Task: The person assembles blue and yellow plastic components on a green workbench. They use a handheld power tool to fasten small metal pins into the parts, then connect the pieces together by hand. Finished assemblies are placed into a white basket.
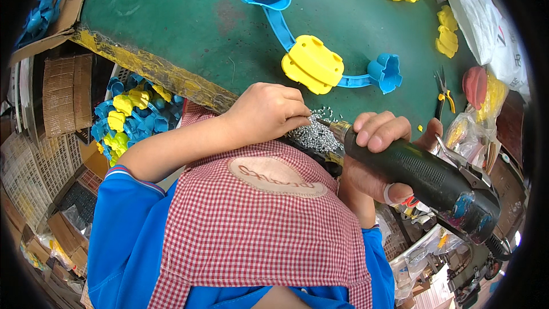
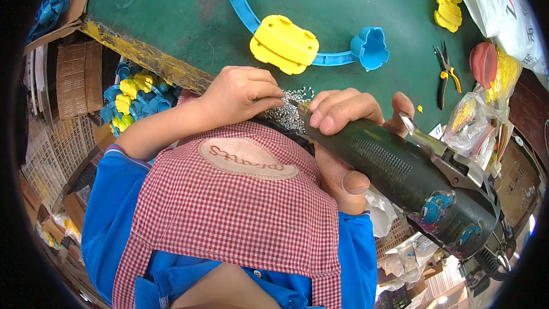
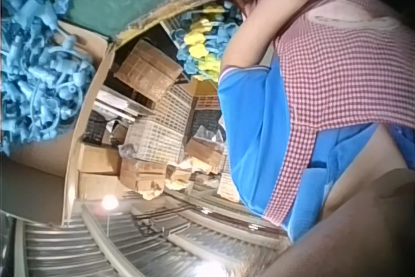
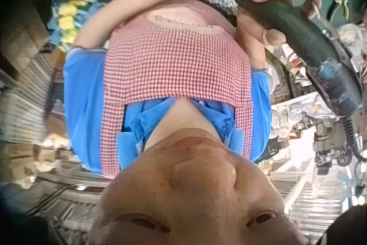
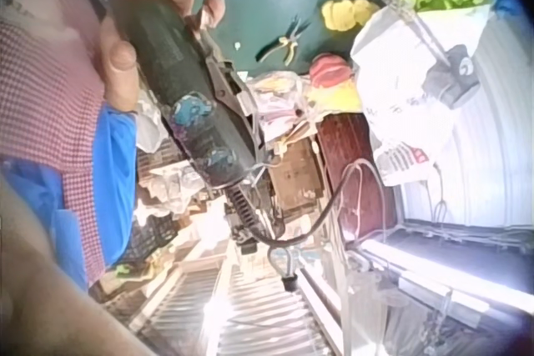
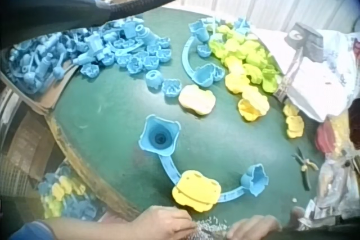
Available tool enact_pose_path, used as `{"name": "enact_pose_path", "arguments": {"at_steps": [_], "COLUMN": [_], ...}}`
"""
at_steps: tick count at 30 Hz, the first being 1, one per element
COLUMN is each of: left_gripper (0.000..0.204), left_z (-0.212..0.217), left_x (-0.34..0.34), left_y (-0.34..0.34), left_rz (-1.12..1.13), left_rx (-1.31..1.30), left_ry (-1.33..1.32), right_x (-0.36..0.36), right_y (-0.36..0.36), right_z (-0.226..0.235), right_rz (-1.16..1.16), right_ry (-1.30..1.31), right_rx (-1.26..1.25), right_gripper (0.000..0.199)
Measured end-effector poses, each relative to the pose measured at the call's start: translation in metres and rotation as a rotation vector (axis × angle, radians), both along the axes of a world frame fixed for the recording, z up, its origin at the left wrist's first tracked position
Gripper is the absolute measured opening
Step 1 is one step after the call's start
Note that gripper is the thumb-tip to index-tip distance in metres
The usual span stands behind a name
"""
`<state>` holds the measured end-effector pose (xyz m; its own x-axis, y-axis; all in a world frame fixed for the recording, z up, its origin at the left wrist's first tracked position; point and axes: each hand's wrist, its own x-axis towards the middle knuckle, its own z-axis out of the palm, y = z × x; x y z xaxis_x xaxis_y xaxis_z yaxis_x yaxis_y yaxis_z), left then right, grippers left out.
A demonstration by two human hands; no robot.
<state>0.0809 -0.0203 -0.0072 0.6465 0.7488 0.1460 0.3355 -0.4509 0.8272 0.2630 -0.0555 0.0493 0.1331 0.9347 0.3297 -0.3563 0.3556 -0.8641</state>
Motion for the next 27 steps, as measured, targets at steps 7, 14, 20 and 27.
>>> {"name": "enact_pose_path", "arguments": {"at_steps": [7,14,20,27], "left_gripper": [0.011,0.009,0.013,0.020], "left_z": [-0.003,0.010,0.013,0.014], "left_x": [0.001,0.009,0.011,0.008], "left_y": [-0.002,0.003,0.009,0.010], "left_rz": [-0.029,-0.046,0.096,-0.146], "left_rx": [0.158,0.323,0.363,0.326], "left_ry": [-0.034,0.049,-0.077,-0.022], "right_x": [-0.004,-0.005,0.000,0.002], "right_y": [0.001,0.002,0.014,0.047], "right_z": [0.002,0.006,0.003,-0.003], "right_rz": [-0.011,-0.016,-0.075,-0.154], "right_ry": [0.129,0.077,-0.071,-0.208], "right_rx": [-0.002,0.022,0.056,0.181], "right_gripper": [0.100,0.100,0.091,0.092]}}
